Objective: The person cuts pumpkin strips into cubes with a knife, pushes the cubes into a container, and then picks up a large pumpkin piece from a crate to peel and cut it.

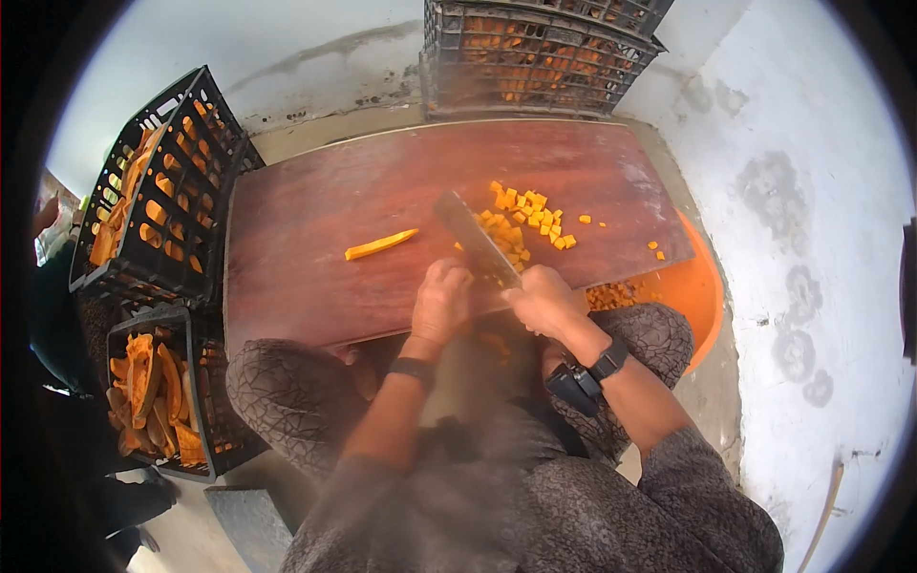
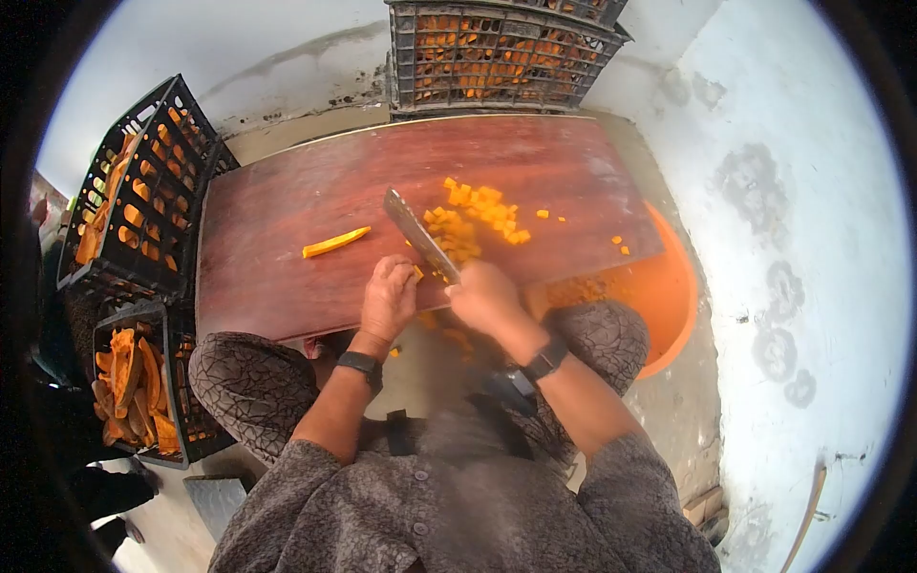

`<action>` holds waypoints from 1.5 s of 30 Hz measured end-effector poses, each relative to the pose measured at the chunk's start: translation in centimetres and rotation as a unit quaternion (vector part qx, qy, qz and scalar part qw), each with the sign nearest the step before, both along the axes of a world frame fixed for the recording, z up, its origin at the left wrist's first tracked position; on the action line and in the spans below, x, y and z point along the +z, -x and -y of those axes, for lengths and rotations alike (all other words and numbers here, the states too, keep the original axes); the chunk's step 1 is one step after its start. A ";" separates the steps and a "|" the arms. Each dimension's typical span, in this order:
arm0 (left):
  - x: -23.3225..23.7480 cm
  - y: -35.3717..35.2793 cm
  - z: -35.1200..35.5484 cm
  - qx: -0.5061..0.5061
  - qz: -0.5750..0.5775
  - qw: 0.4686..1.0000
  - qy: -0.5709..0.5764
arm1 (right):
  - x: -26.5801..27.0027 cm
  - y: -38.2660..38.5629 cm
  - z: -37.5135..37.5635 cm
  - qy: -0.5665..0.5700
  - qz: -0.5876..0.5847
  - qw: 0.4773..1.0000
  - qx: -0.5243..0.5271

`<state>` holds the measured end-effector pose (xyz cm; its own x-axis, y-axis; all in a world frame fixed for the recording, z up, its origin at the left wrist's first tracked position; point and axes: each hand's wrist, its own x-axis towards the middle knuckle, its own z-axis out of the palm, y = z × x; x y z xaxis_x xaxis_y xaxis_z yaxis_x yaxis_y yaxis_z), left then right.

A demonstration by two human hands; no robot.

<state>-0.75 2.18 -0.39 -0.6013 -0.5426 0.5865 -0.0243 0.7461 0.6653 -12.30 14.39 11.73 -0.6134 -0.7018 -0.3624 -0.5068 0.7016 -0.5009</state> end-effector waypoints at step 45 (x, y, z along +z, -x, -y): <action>3.4 -2.6 1.9 0.019 0.231 0.973 0.010 | -1.8 -0.5 -1.7 0.052 -0.054 0.997 0.035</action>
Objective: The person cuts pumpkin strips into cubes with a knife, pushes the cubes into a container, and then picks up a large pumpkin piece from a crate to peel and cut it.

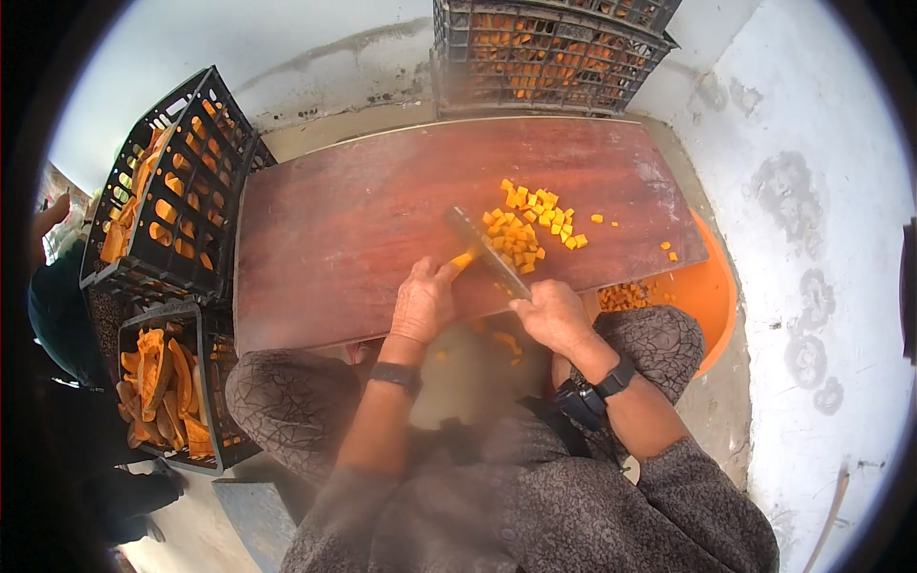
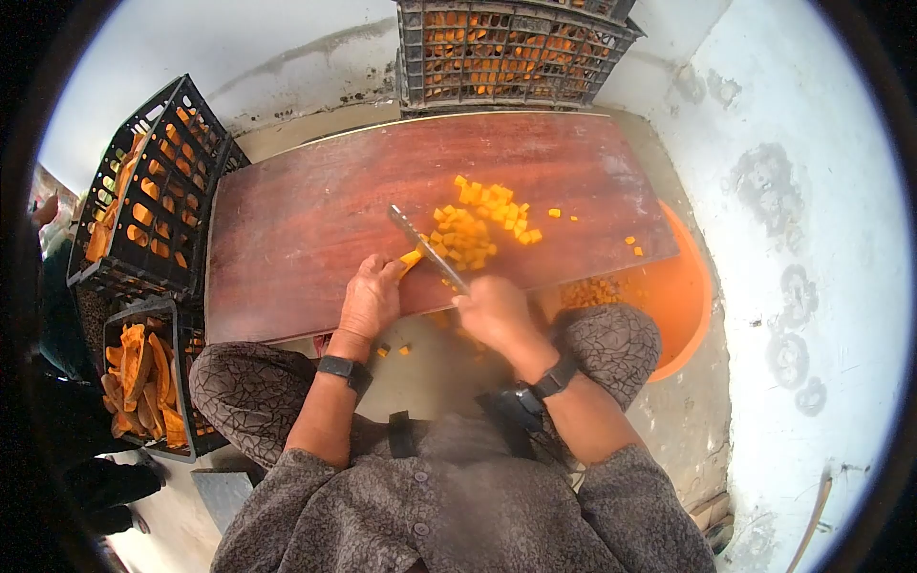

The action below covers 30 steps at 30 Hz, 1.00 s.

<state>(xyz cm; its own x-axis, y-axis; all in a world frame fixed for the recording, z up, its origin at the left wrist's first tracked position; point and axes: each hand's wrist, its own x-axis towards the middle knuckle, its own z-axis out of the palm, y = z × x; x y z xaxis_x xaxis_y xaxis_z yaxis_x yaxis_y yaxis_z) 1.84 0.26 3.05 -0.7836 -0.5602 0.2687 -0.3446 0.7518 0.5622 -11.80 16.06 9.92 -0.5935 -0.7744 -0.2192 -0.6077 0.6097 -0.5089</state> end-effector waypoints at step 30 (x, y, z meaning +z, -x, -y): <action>-3.0 0.4 -1.2 0.006 -0.136 0.991 0.019 | 1.6 -0.2 5.4 -0.162 -0.005 0.985 0.066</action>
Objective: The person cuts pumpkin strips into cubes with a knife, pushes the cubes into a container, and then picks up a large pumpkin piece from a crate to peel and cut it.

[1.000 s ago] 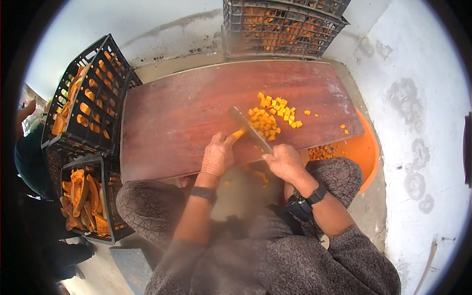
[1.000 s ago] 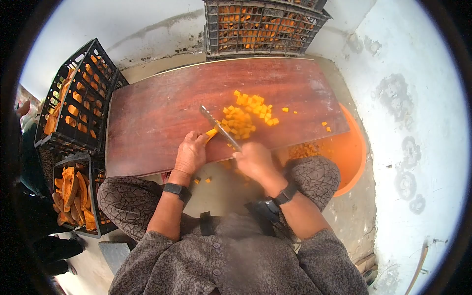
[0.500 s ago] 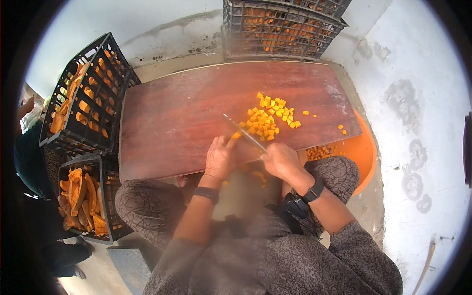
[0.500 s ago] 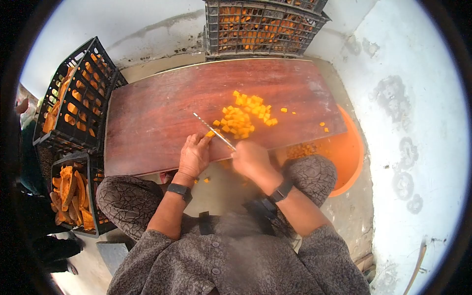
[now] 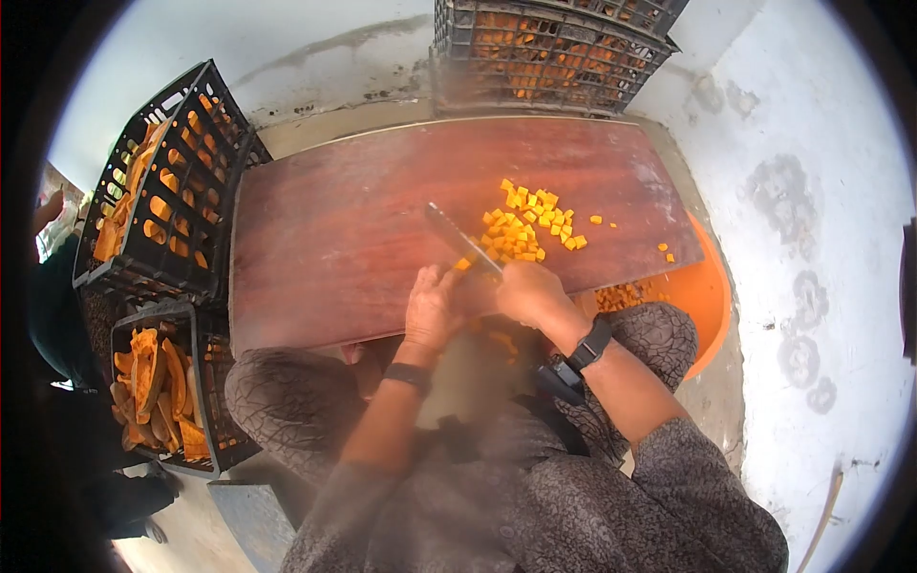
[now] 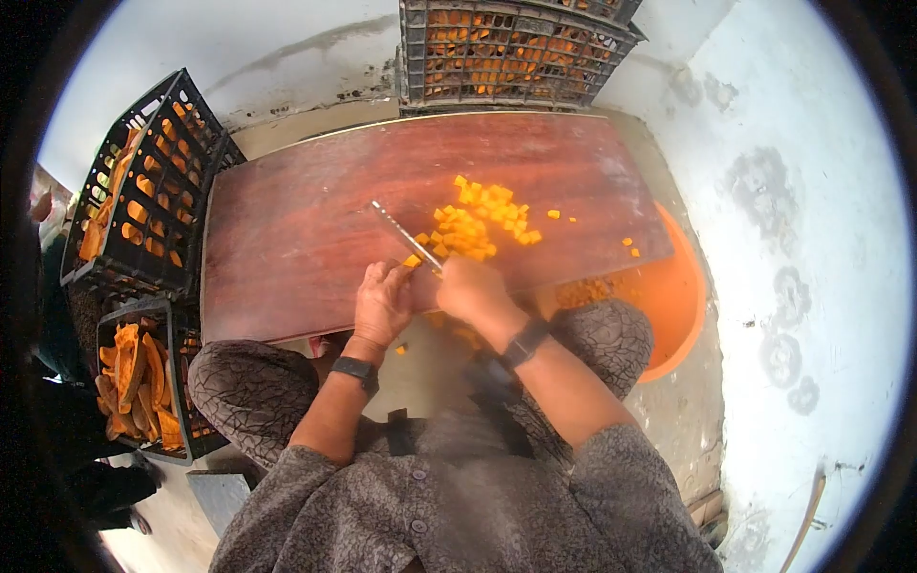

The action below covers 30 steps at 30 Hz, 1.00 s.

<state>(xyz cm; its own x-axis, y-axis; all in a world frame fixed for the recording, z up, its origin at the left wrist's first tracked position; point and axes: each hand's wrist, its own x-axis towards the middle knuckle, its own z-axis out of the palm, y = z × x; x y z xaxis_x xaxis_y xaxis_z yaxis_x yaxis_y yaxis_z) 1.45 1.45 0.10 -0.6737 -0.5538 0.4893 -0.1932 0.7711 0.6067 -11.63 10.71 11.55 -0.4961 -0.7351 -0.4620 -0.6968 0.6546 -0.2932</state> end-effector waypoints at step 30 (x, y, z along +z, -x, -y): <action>-0.1 0.4 0.0 0.008 0.031 0.999 -0.012 | -0.5 -1.4 -1.8 0.043 -0.060 0.996 0.058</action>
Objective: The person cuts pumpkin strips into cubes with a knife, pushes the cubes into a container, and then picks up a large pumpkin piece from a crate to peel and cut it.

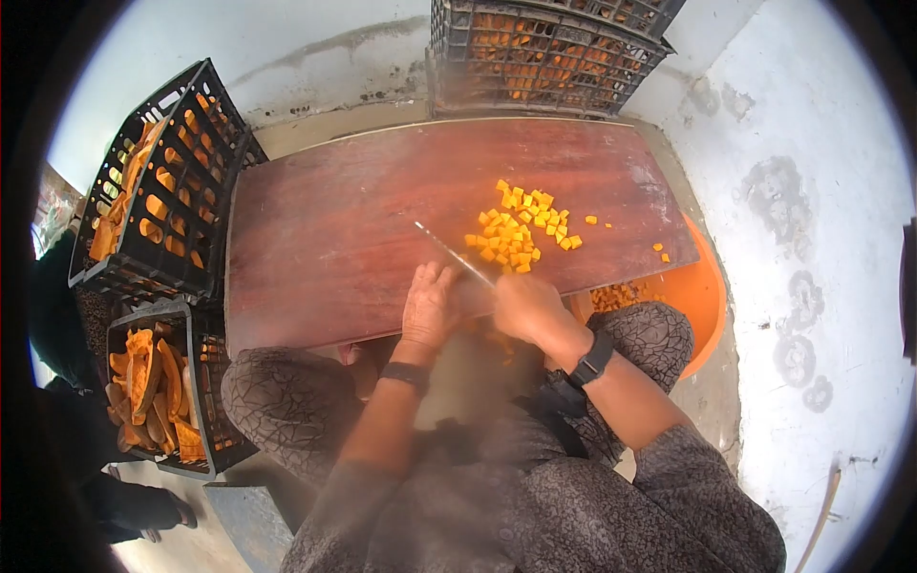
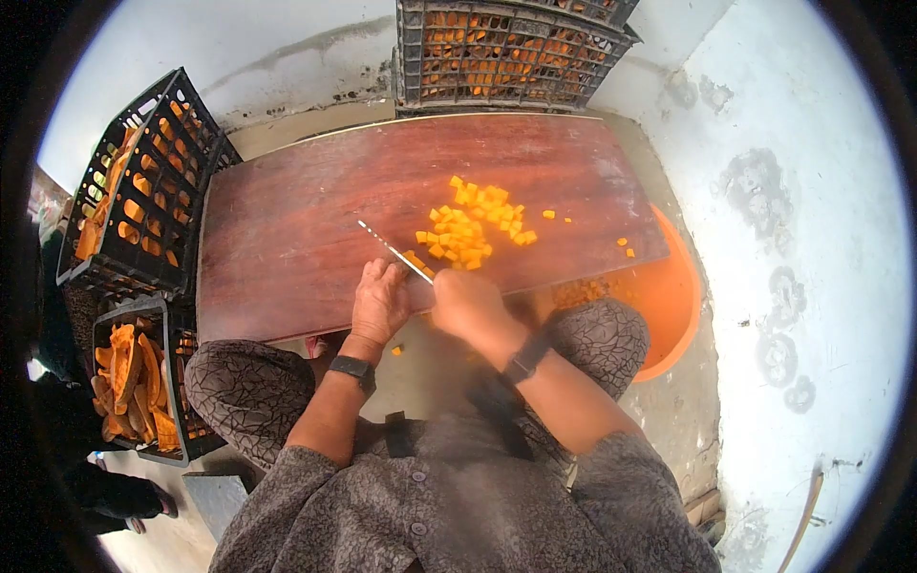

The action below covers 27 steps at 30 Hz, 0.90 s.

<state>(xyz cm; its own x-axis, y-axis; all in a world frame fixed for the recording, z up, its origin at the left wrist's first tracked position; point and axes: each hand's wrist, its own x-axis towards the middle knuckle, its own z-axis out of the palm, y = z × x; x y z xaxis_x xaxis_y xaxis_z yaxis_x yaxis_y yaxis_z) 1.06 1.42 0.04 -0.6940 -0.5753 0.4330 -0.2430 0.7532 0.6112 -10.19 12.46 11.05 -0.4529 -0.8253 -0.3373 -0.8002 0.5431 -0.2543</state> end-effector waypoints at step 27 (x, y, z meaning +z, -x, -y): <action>0.8 -0.4 -0.2 0.011 -0.004 1.000 -0.029 | 0.5 0.4 -1.0 0.048 0.033 0.997 -0.042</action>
